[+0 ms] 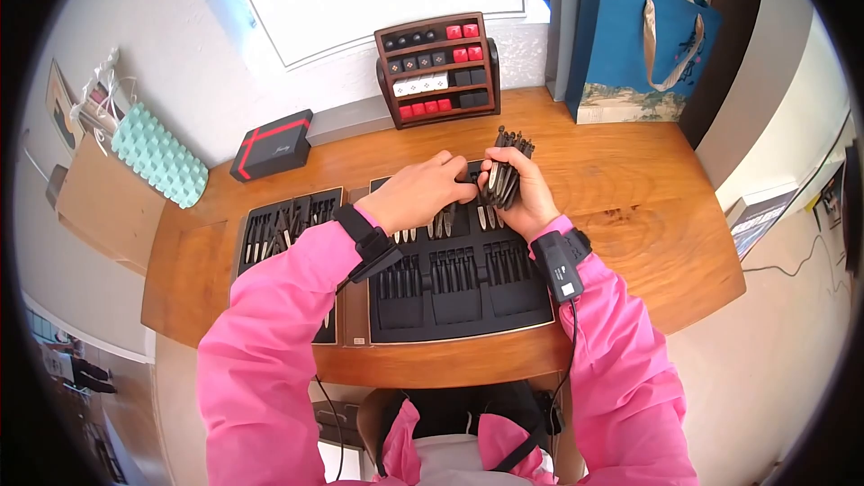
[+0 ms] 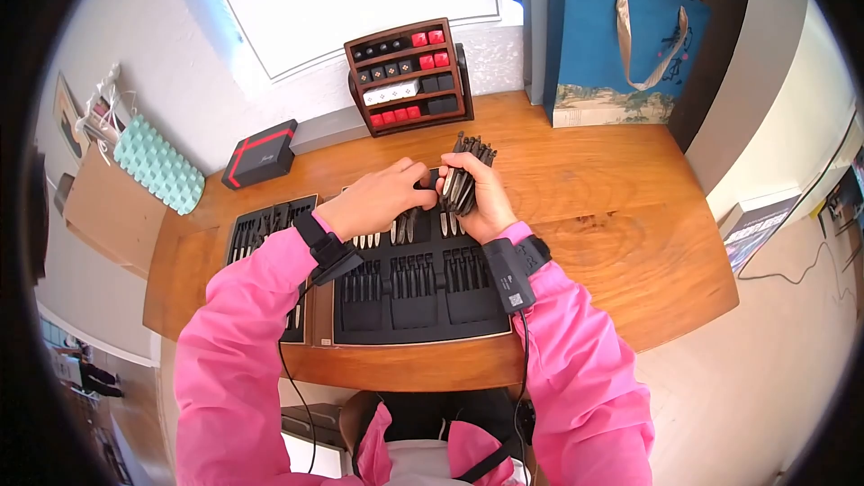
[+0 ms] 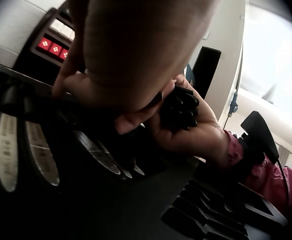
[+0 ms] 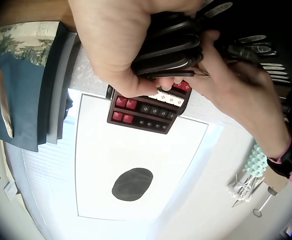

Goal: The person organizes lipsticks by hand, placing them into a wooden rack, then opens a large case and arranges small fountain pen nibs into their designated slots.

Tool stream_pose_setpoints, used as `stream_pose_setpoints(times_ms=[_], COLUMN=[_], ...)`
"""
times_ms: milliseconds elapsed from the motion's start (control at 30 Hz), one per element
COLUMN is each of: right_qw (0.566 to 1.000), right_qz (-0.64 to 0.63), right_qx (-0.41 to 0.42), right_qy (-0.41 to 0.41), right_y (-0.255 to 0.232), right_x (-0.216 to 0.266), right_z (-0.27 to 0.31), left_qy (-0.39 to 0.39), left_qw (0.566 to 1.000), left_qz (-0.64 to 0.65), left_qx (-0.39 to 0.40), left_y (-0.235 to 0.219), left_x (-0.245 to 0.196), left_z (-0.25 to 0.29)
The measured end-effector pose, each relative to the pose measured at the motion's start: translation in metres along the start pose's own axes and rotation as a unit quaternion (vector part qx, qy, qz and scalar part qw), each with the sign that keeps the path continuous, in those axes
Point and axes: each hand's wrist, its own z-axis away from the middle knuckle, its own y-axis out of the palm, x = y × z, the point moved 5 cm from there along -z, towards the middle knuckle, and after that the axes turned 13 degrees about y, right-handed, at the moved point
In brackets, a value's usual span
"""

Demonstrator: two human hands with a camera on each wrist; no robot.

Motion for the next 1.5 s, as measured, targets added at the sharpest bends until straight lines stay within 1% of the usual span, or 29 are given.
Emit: stream_pose_setpoints(times_ms=[33,100,233,300,400,533,600,633,700,833,900,1100,1133,1200,1233,1267,1300,1333,1400,1433,1467,1500], right_qw=[1.0,1.0,1.0,1.0,1.0,1.0,1.0,1.0,1.0,1.0,1.0,0.999,0.999,0.999,0.999,0.998,0.996,0.996,0.994,0.992,0.991,0.989], right_qz=[-0.001,-0.003,0.002,0.001,-0.002,0.007,0.01,0.008,0.007,0.004,0.004,0.032,0.038,0.043,0.045,0.046,0.061,0.06,0.053,0.048,0.05,0.048], right_qx=[0.0,0.0,-0.005,-0.003,-0.011,-0.01,-0.015,-0.013,-0.012,-0.002,0.005,0.001,0.001,0.0,0.013,0.026,0.021,0.021,0.051,0.053,0.049,0.06], right_qy=[0.001,0.003,0.0,0.0,-0.002,-0.006,-0.006,-0.006,-0.006,-0.006,-0.004,-0.006,0.006,0.016,0.027,0.037,0.059,0.058,0.079,0.103,0.113,0.124], right_y=[0.0,0.0,0.001,0.002,0.003,0.004,0.004,0.004,0.003,0.002,0.003,0.005,0.007,0.008,0.008,0.013,0.019,0.023,0.031,0.034,0.042,0.04], right_x=[0.0,-0.001,0.0,0.0,-0.001,0.0,0.0,0.0,0.0,0.0,-0.001,0.0,-0.001,-0.003,-0.004,-0.006,-0.009,-0.013,-0.025,-0.031,-0.035,-0.039], right_z=[0.0,0.0,0.001,0.001,0.002,0.002,0.002,0.001,0.001,0.0,0.0,0.002,0.003,0.003,0.002,0.004,0.01,0.012,0.014,0.016,0.022,0.02], left_qy=[0.001,0.024,0.023,0.04,0.058,0.078,0.084,0.084,0.11,0.102,0.088,0.074,0.074,0.057,0.057,0.057,0.056,0.056,-0.007,-0.041,-0.043,-0.034], left_qw=[1.0,0.999,0.999,0.997,0.993,0.991,0.991,0.991,0.984,0.987,0.989,0.99,0.99,0.996,0.996,0.996,0.992,0.992,0.965,0.959,0.958,0.944], left_qz=[-0.001,-0.02,-0.033,-0.05,-0.087,-0.099,-0.099,-0.099,-0.141,-0.121,-0.113,-0.111,-0.113,-0.067,-0.068,-0.067,-0.065,-0.065,-0.066,-0.055,-0.054,-0.053], left_qx=[0.002,-0.034,-0.029,-0.046,-0.045,-0.051,-0.018,-0.018,-0.003,0.003,0.032,0.043,0.043,0.029,0.029,-0.034,-0.096,-0.095,-0.254,-0.276,-0.279,-0.325], left_y=[0.0,-0.002,-0.002,-0.004,-0.006,-0.012,-0.011,-0.01,-0.005,-0.005,-0.007,-0.01,-0.011,-0.012,-0.014,-0.024,-0.034,-0.036,-0.061,-0.065,-0.06,-0.057], left_x=[0.0,-0.003,-0.008,-0.01,-0.009,-0.018,-0.02,-0.02,-0.021,-0.016,-0.02,-0.02,-0.019,-0.014,-0.011,-0.01,-0.009,-0.011,-0.015,-0.022,-0.027,-0.032], left_z=[0.002,0.006,0.009,0.012,0.015,0.012,0.01,0.01,0.011,0.019,0.022,0.02,0.021,0.027,0.032,0.037,0.041,0.042,0.052,0.054,0.052,0.051])
